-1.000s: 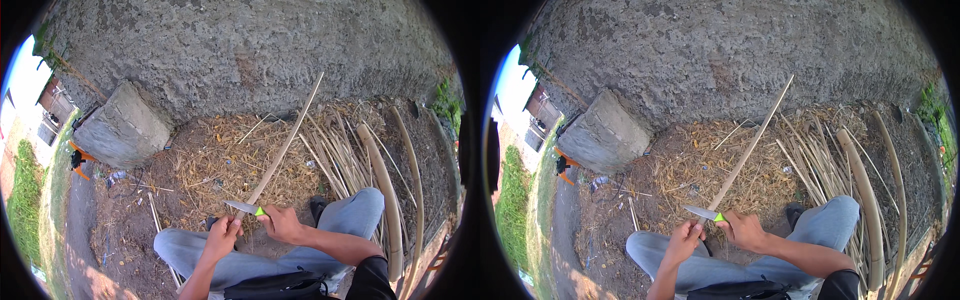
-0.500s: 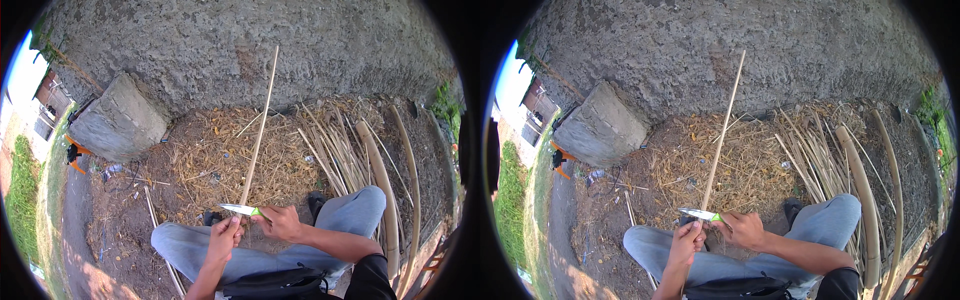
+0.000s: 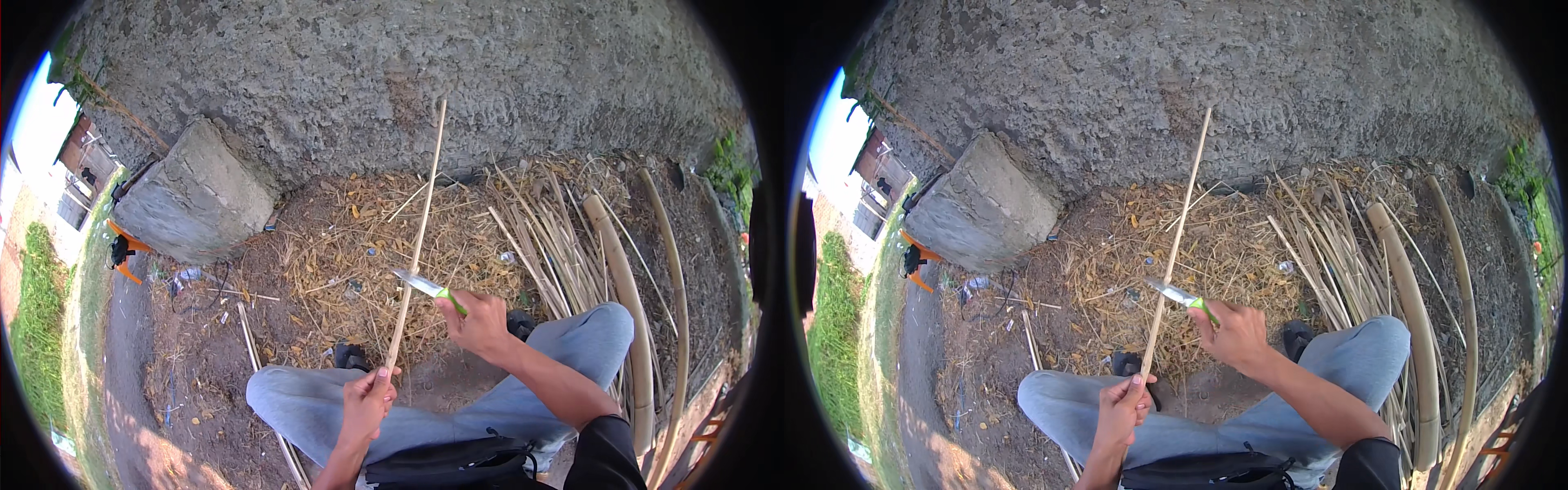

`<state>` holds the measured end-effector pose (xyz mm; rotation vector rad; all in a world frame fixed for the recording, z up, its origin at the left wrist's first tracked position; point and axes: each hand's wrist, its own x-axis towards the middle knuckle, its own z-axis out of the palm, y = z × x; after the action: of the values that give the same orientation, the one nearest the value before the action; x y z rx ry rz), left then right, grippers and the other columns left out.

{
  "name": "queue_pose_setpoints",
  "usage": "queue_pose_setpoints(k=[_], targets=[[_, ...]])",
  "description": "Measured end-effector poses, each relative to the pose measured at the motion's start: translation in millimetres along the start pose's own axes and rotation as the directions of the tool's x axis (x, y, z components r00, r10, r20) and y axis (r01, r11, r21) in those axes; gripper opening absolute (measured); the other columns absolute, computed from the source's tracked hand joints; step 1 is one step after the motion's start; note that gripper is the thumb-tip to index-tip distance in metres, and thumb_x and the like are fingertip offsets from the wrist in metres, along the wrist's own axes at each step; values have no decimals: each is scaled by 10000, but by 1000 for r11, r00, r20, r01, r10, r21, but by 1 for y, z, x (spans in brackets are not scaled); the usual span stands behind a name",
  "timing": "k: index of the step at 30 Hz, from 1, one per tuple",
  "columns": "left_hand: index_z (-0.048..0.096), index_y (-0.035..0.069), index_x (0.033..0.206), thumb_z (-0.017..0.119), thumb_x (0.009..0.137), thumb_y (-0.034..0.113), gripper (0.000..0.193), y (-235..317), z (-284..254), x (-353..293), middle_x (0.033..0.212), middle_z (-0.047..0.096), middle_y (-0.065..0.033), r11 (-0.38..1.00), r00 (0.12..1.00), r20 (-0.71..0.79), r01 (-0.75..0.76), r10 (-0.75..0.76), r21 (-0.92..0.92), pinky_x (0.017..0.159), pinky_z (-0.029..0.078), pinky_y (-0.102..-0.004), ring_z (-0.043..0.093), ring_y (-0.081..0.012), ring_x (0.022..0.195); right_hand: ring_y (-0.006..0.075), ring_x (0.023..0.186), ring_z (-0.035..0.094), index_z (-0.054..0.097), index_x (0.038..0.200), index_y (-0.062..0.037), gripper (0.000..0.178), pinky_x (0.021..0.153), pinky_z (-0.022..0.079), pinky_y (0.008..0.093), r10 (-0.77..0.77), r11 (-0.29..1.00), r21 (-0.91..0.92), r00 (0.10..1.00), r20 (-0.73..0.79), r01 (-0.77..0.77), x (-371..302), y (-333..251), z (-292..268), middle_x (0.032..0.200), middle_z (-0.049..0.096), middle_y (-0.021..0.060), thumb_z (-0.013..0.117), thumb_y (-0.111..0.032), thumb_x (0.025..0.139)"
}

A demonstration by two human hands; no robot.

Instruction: The person whittles a wooden stick by carving and scraping along its length using a knife.

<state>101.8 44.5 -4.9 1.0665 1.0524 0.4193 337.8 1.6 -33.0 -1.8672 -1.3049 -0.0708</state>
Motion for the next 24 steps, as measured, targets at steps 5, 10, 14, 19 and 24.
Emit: queue_pose_setpoints(k=[5,10,14,19,24], targets=[[650,-41,1121,499,1058,240,325,0,-6,-11,615,433,28,999,998,50,36,-36,5,410,201,-204,305,-18,469,265,379,531,689,817,-49,263,373,375,380,-44,999,-6,990,-138,43,12,11,-9,522,569,92,681,-287,931],[646,-47,1145,508,1055,235,327,-11,-9,-25,621,437,31,997,995,64,72,-73,30,426,230,-193,325,-17,491,264,374,525,671,780,-48,305,387,379,405,119,992,-38,986,-115,-124,28,26,-20,484,541,82,661,-305,945],[642,-57,1146,527,1047,238,331,-26,-27,-50,626,441,30,993,991,101,78,-86,87,431,238,-192,332,-18,500,249,402,510,683,791,-28,370,435,367,399,231,965,-59,937,-262,-255,52,52,-43,479,508,88,615,-341,975],[633,-67,1150,529,1045,229,331,-27,-56,-53,632,440,28,976,984,135,88,-116,198,431,233,-201,330,-24,502,47,480,303,680,808,-6,488,460,233,295,678,688,523,702,-217,-503,70,92,-70,546,381,-68,496,-389,1047],[630,-44,1173,504,1051,236,331,-14,-40,-24,635,425,27,984,982,63,178,-176,-28,428,216,-205,314,-27,489,93,423,367,718,919,2,427,422,292,326,374,802,450,918,133,-392,19,4,-33,501,448,-2,511,-352,1039]])
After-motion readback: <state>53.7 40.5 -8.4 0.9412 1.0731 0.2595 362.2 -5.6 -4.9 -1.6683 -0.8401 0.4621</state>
